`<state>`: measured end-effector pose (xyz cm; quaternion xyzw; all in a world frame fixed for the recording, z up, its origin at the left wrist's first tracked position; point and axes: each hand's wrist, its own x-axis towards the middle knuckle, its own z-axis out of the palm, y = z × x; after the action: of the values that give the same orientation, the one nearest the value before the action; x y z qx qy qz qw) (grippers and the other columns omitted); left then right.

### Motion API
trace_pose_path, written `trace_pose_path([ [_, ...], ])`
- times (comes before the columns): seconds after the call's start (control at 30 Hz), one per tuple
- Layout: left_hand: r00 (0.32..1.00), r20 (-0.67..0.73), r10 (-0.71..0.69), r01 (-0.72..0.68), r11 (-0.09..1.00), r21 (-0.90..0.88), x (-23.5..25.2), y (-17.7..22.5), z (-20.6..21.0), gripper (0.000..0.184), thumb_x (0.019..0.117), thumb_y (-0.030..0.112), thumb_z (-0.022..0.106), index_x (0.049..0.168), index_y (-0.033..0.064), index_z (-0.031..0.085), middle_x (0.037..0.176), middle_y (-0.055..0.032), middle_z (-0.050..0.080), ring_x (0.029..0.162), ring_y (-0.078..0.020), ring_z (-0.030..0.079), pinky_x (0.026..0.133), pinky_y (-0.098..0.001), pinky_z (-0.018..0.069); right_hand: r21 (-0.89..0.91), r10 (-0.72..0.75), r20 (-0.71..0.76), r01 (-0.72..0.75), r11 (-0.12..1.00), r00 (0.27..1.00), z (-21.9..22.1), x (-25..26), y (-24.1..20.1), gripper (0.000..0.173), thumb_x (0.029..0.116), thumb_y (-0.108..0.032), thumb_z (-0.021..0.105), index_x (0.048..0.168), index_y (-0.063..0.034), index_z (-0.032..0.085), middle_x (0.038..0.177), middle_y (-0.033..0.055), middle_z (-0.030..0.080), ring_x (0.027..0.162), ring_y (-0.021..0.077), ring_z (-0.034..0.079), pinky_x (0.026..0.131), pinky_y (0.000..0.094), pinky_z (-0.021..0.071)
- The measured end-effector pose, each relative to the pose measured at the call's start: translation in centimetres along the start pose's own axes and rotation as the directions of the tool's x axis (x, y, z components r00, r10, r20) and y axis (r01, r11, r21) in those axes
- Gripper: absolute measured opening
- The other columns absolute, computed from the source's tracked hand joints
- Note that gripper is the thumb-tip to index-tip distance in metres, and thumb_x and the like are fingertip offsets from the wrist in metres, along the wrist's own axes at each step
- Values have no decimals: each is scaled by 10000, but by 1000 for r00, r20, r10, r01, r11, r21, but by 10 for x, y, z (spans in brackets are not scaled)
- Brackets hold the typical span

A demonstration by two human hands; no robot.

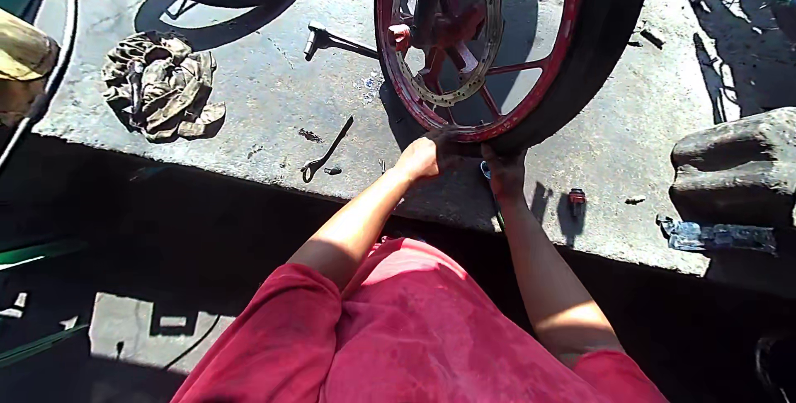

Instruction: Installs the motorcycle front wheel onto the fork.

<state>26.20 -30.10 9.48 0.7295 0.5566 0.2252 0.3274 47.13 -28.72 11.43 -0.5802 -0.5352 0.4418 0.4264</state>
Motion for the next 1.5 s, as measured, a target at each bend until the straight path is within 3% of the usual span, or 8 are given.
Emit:
trace_pose_path([
  [0.33, 839, -162, -520, 545, 803, 244, -157, -176, -60, 565, 943, 336, 695, 1442, 101, 571, 1542, -228, 446, 1423, -429, 424, 1146, -592, 378, 26, 450, -56, -449, 893, 892, 77, -4, 28, 641, 927, -207, 785, 1466, -37, 484, 1385, 197, 602, 1225, 294, 631, 990, 468, 563],
  [0.43, 809, -58, -585, 571, 758, 315, -188, -205, -79, 663, 939, 470, 669, 1485, 124, 522, 1583, -251, 378, 1464, -447, 357, 1176, -605, 323, 310, 537, -199, -467, 828, 820, 84, -17, 3, 565, 1014, -265, 668, 1479, -41, 439, 1380, 201, 588, 1149, 310, 671, 914, 443, 599],
  [0.6, 823, 158, -546, 462, 805, 373, -189, -225, -118, 501, 1081, 407, 414, 1449, 89, 538, 1431, -214, 559, 1307, -396, 565, 1047, -581, 473, 402, 485, -460, -312, 861, 744, 79, -32, -45, 605, 1053, -290, 598, 1572, -129, 332, 1521, 185, 475, 1188, 341, 655, 912, 463, 605],
  [0.77, 815, 276, -510, 517, 854, 52, -182, -244, -155, 487, 1122, 331, 313, 1455, 23, 488, 1333, -247, 626, 1267, -399, 603, 1069, -582, 454, 379, 475, -549, -302, 875, 688, 87, -40, -85, 566, 1081, -317, 534, 1577, -151, 318, 1542, 175, 456, 1201, 351, 648, 901, 471, 604],
  [0.87, 852, 258, -456, 511, 830, -223, -175, -252, -175, 436, 1127, 293, 322, 1378, 16, 547, 1069, -165, 703, 962, -286, 688, 921, -488, 536, 369, 485, -557, -322, 872, 675, 91, -47, -101, 552, 1069, -317, 554, 1563, -168, 359, 1520, 170, 474, 1189, 347, 646, 898, 466, 600],
  [1.07, 971, -82, -223, 168, 888, -429, -144, -209, -232, 348, 1099, 224, 394, 1247, 7, 622, 893, -59, 665, 781, -124, 620, 787, -352, 525, 242, 422, -555, -346, 907, 717, 69, -46, -112, 654, 1031, -373, 620, 1586, -189, 327, 1549, 167, 455, 1255, 373, 600, 947, 515, 562],
  [1.3, 929, -330, 167, -306, 847, -434, -96, -106, -306, 284, 1090, 225, 430, 1207, 57, 625, 807, 34, 579, 640, -9, 516, 617, -193, 467, 232, 402, -604, -330, 915, 689, 69, -25, -108, 700, 1027, -522, 571, 1590, -210, 294, 1509, 187, 494, 1274, 373, 580, 964, 543, 535],
  [1.5, 874, -386, 295, -386, 904, -184, -15, -19, -332, 259, 1075, 255, 459, 1119, 82, 648, 826, 11, 628, 733, -61, 600, 720, -305, 516, 226, 345, -547, -262, 938, 763, 58, -16, -86, 700, 1039, -503, 559, 1597, -218, 248, 1477, 182, 513, 1266, 348, 586, 962, 551, 544],
])
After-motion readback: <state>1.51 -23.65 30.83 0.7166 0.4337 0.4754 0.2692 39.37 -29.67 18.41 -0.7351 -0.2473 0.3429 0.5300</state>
